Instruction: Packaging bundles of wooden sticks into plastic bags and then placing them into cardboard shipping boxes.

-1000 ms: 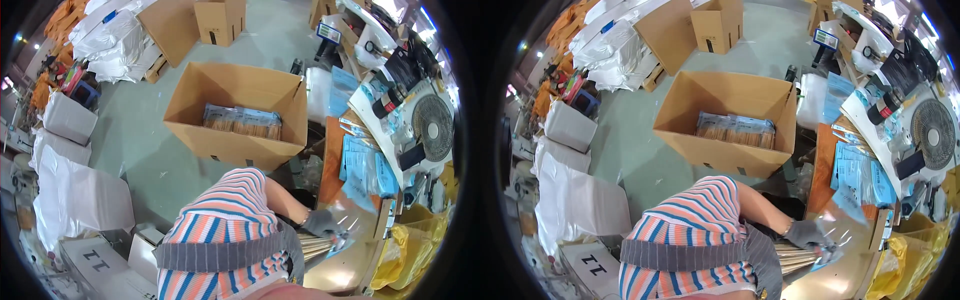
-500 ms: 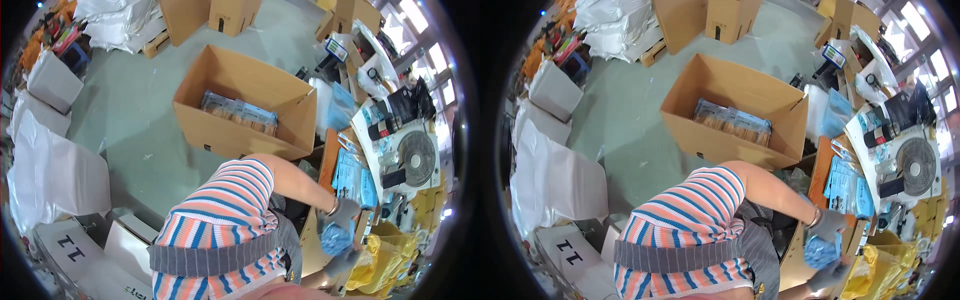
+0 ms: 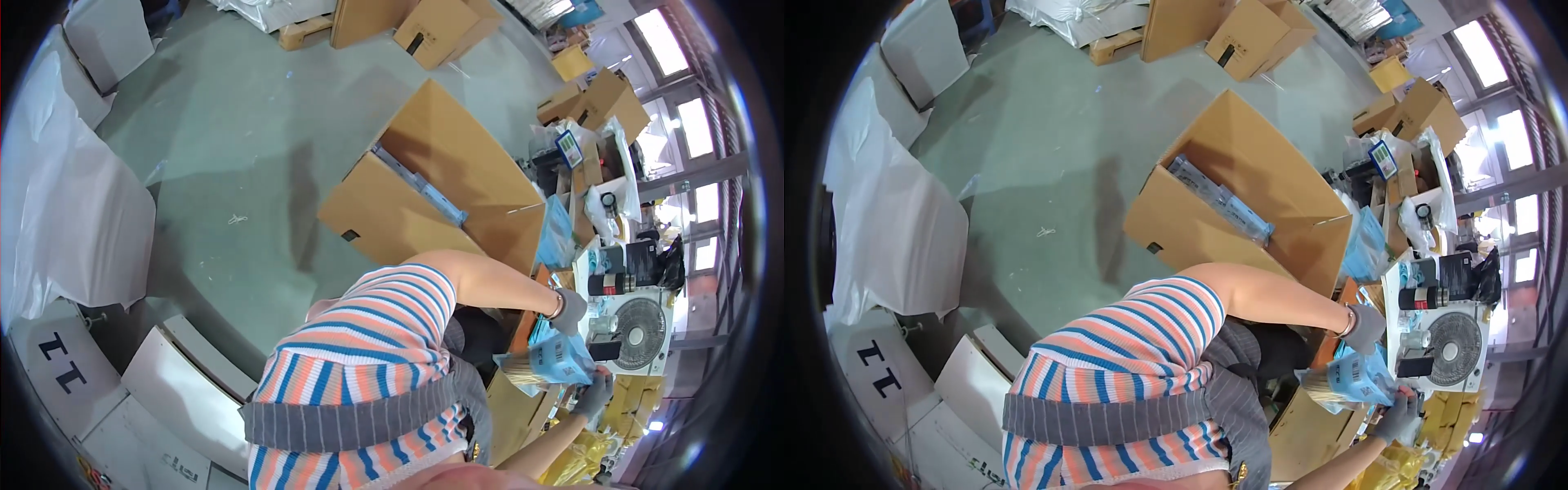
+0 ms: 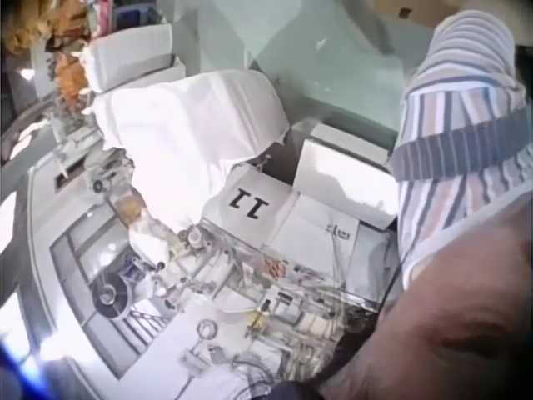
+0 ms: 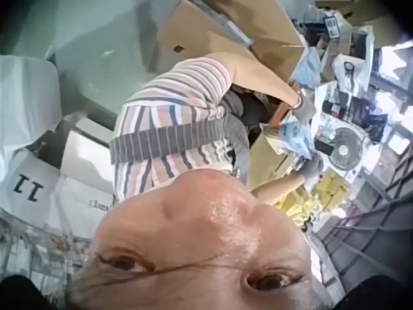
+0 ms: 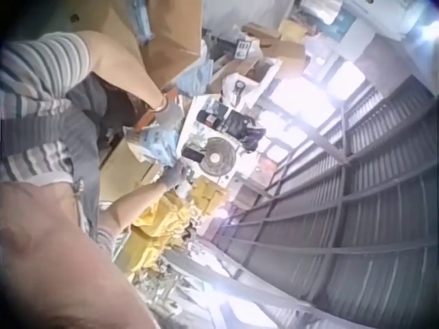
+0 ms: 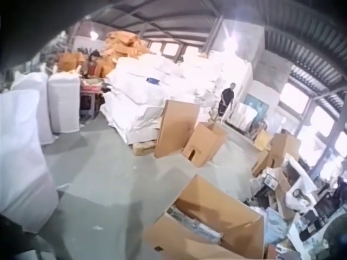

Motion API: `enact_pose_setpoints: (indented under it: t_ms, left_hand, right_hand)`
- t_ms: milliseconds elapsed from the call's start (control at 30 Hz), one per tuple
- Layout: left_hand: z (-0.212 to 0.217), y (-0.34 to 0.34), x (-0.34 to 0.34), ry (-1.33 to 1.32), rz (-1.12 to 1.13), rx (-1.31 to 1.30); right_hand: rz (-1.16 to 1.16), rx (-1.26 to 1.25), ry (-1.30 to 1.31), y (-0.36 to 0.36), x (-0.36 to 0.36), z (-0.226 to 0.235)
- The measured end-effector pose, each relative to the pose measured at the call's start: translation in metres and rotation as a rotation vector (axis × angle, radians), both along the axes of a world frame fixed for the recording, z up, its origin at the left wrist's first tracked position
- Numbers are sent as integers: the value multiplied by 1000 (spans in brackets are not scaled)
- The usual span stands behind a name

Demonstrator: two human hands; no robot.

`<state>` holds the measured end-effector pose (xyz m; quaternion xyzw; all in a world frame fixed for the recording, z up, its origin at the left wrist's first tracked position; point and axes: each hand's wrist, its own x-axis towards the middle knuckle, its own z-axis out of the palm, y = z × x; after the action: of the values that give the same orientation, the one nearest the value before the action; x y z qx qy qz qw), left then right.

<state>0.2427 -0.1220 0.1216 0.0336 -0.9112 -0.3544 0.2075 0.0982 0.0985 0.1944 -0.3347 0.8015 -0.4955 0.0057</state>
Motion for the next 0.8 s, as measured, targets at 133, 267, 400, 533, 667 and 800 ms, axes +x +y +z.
enact_pose_setpoints:
  t_ms: [133, 267, 400, 533, 667, 800]
  left_hand:
    - [-4, -3, 1, 66, -48, 126]
    - [3, -35, 20, 798, 184, 565]
    - [33, -207, 109, 1115, 1084, 720]
    - [4, -322, 275, 1171, 1668, 854]
    - [-20, -356, 357, 915, 1836, 893]
    - [-6, -354, 373, 776, 1786, 854]
  right_hand:
    - [-65, -35, 50, 0, 5, 5]
    - [-219, -78, 26, 12, 31, 22]
    - [-319, -288, -103, 70, 18, 23]
    - [-324, -317, -96, 78, 22, 22]
    - [-331, -251, -119, 91, -4, 18]
    - [-394, -231, -93, 94, -7, 13]
